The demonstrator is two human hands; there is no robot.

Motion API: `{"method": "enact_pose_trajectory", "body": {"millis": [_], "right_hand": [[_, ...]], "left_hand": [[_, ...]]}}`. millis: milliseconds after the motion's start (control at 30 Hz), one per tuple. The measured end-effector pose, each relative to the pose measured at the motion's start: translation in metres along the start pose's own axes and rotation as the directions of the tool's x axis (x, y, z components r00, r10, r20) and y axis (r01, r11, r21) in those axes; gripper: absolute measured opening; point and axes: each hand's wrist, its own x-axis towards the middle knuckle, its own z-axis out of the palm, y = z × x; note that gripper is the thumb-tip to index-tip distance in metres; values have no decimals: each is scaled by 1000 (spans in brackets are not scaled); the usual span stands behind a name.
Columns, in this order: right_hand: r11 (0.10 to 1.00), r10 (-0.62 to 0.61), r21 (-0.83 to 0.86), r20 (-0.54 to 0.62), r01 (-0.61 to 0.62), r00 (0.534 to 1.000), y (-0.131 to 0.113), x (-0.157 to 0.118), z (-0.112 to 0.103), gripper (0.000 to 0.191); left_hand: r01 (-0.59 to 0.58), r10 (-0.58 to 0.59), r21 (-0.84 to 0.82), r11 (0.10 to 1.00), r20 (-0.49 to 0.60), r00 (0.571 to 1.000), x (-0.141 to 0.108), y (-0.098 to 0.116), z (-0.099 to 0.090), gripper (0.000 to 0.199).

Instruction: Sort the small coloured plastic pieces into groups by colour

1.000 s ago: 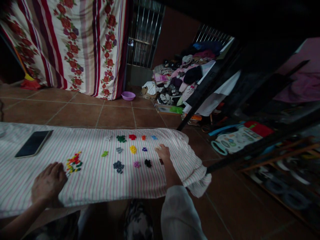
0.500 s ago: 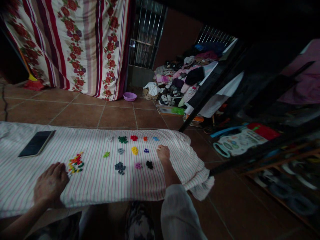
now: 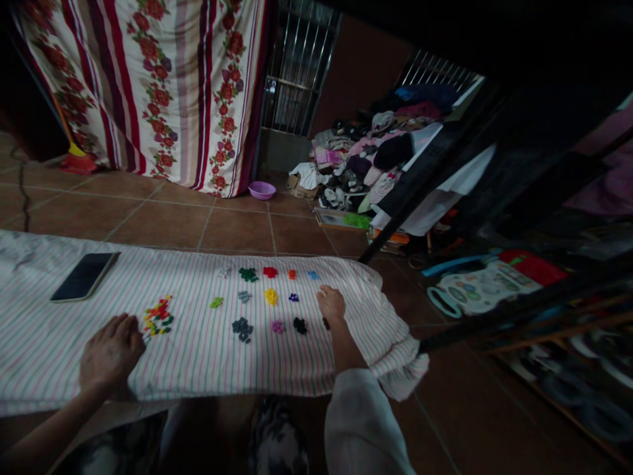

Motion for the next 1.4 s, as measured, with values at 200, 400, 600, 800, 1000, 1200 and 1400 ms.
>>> {"method": "enact_pose_trajectory", "body": {"millis": [200, 400, 600, 800, 1000, 1200, 1400], "right_hand": [[990, -75, 104, -200, 97, 977, -28, -5, 1, 36], [864, -311, 306, -300, 399, 902, -105, -36, 11, 30], [647, -558, 513, -185, 564, 809, -193, -101, 41, 23], [562, -731, 583, 17, 587, 683, -253, -157, 82, 21], [609, -749, 509, 117, 608, 653, -282, -173, 95, 30], [667, -720, 426, 162, 611, 674, -292, -177, 96, 30], [696, -690, 403, 148, 594, 708, -294, -181, 95, 21]], "left_hand": [[4, -5, -33, 999, -23, 1000, 0, 0, 3, 37], [9, -12, -80, 997, -43, 999, 0, 0, 5, 36], [13, -18, -92, 996, -54, 998, -1, -1, 6, 35], [21, -25, -101, 995, -46, 999, -1, -1, 8, 35], [35, -35, -121, 992, 2, 999, 0, 0, 3, 38], [62, -61, -143, 988, 10, 998, 1, 2, -1, 37], [51, -50, -125, 991, 10, 999, 0, 3, -1, 37]]}}
